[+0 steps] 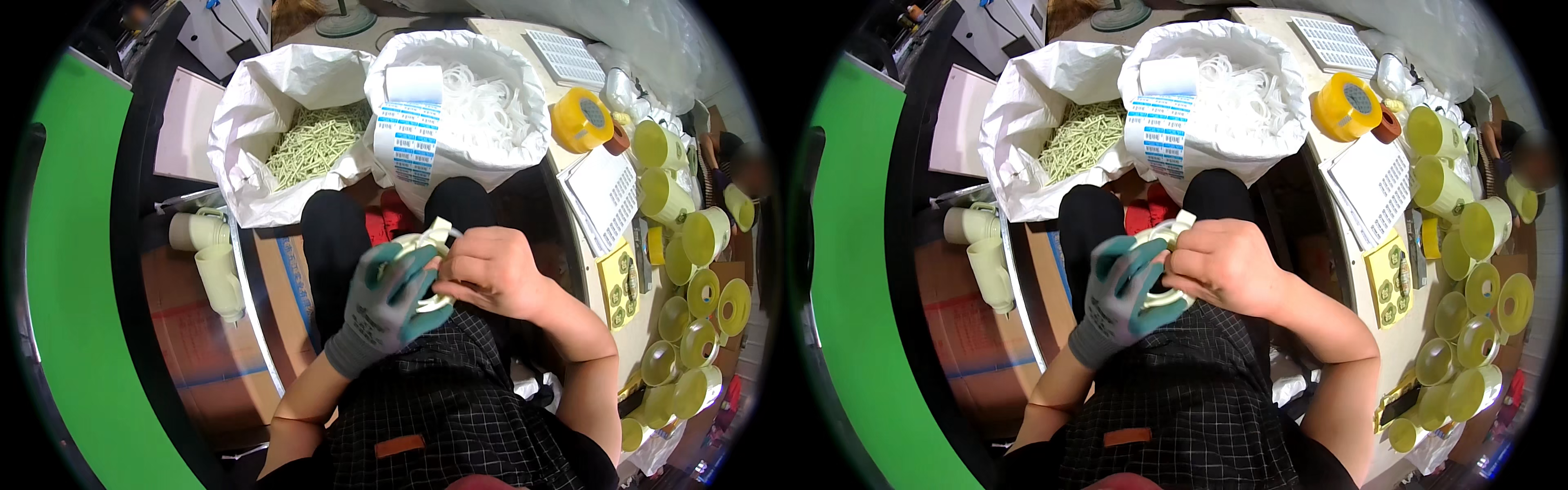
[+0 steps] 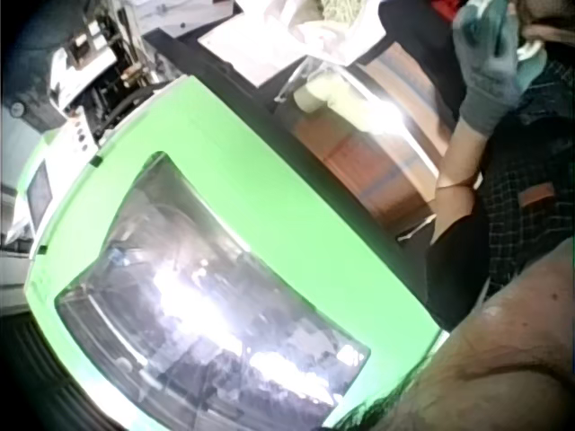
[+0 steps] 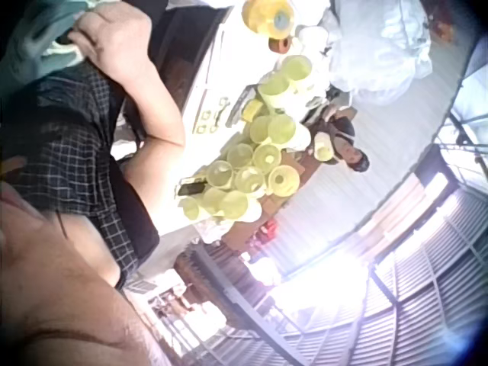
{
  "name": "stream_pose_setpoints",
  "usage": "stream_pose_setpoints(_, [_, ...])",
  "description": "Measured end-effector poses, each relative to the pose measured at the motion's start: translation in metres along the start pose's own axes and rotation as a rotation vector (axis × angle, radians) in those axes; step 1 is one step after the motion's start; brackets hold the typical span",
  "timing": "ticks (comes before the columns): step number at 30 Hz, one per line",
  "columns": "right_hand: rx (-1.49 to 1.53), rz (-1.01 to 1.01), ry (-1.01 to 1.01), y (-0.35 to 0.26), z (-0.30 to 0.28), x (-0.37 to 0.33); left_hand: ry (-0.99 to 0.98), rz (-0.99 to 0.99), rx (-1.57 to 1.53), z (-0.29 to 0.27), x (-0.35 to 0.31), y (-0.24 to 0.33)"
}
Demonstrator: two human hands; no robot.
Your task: The person labels yellow plastic bottles by hand, peeling circular stickers from a sheet and applying them to the center of each bottle.
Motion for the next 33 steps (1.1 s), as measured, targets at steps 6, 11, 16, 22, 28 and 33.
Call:
stream_pose_setpoints(6, [-0.175,-0.159,0.071,-0.008,0.021,-0.004,-0.016,0.005,0.036,-0.008,-0.011,-0.022])
stream_pose_setpoints(11, [-0.164,0.012,-0.184,-0.014,0.033,-0.008,-0.267,-0.009,0.129,-0.004,-0.013,-0.034])
stream_pose_setpoints(16, [-0.089,0.051,-0.106,-0.012,0.043,-0.007,-0.19,0.048,0.322,-0.016,0.004,-0.018])
stream_pose_setpoints(22, [-0.151,-0.046,0.048,-0.015,0.056,-0.014,-0.427,-0.031,0.429,-0.024,0.023,-0.008])
stream_pose_setpoints(28, [-0.137,-0.03,0.081,-0.012,0.055,-0.019,-0.445,-0.062,0.499,-0.03,0.044,-0.015])
stream_pose_setpoints(33, [-0.143,-0.003,0.146,-0.009,0.055,-0.025,-0.418,-0.19,0.241,-0.023,0.041,-0.022])
Point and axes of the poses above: each hand's wrist, its own x-axis towards the middle knuckle, its own z-axis out of the palm, y = z × x, the point moved 4 cm from there along x, towards the middle knuckle, and after that the axes turned 4 degrees about z, right-handed, at the moved point
